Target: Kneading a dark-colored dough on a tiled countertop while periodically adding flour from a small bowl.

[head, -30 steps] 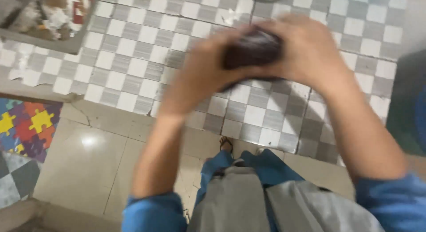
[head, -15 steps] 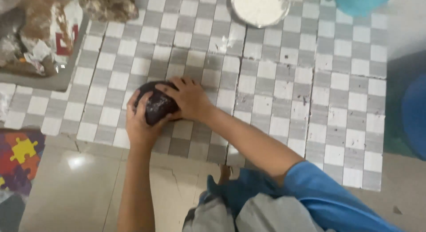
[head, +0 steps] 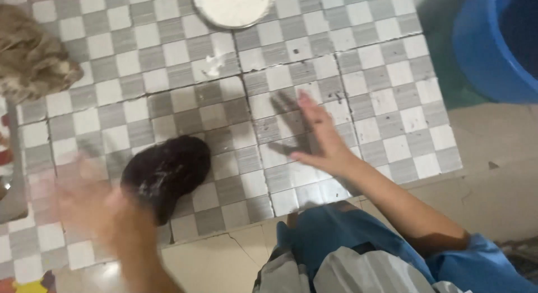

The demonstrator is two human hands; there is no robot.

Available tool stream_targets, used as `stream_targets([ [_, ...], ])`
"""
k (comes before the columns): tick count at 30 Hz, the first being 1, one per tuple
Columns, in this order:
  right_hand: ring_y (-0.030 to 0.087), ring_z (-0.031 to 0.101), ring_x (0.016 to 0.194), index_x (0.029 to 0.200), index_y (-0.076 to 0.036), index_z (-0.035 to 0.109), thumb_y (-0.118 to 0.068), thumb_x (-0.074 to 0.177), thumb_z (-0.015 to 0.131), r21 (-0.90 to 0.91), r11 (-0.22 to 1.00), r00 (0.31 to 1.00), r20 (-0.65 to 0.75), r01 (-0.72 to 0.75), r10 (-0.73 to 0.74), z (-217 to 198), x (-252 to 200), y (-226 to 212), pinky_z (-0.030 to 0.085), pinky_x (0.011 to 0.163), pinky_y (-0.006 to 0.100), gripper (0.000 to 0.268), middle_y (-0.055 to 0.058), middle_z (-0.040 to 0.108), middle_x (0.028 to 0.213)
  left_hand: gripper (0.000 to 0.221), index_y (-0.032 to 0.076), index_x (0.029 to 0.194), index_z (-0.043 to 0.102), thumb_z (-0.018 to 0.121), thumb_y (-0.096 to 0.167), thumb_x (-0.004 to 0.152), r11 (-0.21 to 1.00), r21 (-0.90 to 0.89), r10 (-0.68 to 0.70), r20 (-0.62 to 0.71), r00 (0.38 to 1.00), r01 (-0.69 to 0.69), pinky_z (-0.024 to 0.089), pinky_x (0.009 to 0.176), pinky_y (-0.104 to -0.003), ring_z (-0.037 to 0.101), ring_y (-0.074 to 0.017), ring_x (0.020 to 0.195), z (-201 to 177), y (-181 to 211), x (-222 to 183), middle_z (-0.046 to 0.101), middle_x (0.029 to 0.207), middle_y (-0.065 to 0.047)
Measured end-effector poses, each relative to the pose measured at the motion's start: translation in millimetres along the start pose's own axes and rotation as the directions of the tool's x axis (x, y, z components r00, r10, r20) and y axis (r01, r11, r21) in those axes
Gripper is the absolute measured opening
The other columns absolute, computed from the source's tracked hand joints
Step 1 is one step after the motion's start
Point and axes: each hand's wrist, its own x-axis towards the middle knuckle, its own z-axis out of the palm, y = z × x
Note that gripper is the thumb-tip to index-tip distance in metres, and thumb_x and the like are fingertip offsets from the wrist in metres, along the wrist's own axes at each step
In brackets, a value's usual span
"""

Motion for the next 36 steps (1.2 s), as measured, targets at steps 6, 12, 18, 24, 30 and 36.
stream_targets([
  [6,0.032,0.011,0.145,0.15,-0.017,0.017,-0.056,0.093,0.031,-0.512,0.735,0.895,-0.256,-0.445,0.364,-95,-72,12,0.01,0.111,0.058,0.071,0.006,0.014,0.157,0.054,0.007,0.147,0.033,0.029,0.03,0.098,0.967,0.167,-0.204,0.062,0.977,0.192,0.013,0.098,-0.073,0.014,-0.0511,0.134,1,15,4,0.019,0.149,-0.03],
  [12,0.033,0.002,0.143,0.149,-0.022,0.013,-0.051,0.089,0.042,-0.444,0.73,0.835,-0.084,-0.52,0.544,-116,-98,24,0.001,0.107,0.06,0.072,0.012,0.007,0.156,0.078,0.005,0.148,0.028,0.033,0.057,0.09,0.984,0.065,-0.165,-0.024,0.986,0.167,-0.003,0.095,-0.079,-0.007,-0.0439,0.136,-5,80,-19,0.006,0.153,-0.022],
  [18,0.024,0.025,0.141,0.139,-0.022,0.041,-0.028,0.092,0.05,-0.222,0.874,0.901,-0.14,-0.433,0.411,-150,-174,4,0.01,0.107,0.062,0.048,0.005,0.031,0.15,0.037,0.005,0.113,0.061,0.056,0.031,0.088,0.861,-0.369,0.431,0.163,0.887,-0.35,0.033,0.098,-0.052,0.053,-0.0372,0.111,45,231,-91,0.058,0.119,-0.019],
  [24,0.028,0.05,0.117,0.118,-0.004,0.057,-0.01,0.096,0.048,-0.167,0.958,0.931,-0.323,-0.233,0.171,-209,-270,36,0.036,0.104,0.039,0.024,0.016,0.054,0.122,0.039,0.014,0.127,0.054,0.047,0.033,0.093,0.897,-0.405,0.325,0.336,0.884,-0.176,0.03,0.097,-0.056,0.045,-0.0332,0.121,51,340,-185,0.05,0.13,-0.014],
  [30,0.027,0.049,0.122,0.121,0.001,0.057,-0.018,0.104,0.047,0.027,0.987,0.937,-0.311,-0.16,0.16,-211,-286,50,0.045,0.099,0.036,0.027,0.018,0.048,0.12,0.041,0.017,0.125,0.055,0.046,0.031,0.088,0.945,-0.276,-0.073,0.339,0.938,0.173,0.028,0.099,-0.051,0.044,-0.0314,0.123,24,311,-241,0.048,0.133,-0.014],
  [36,0.03,0.048,0.123,0.12,0.003,0.056,-0.007,0.104,0.046,0.076,0.992,0.962,-0.248,-0.102,0.118,-203,-293,43,0.044,0.105,0.039,0.021,0.019,0.046,0.121,0.031,0.017,0.117,0.062,0.05,0.026,0.089,0.92,-0.282,-0.219,0.206,0.954,0.272,0.034,0.097,-0.049,0.048,-0.0275,0.121,40,297,-255,0.055,0.127,-0.011],
])
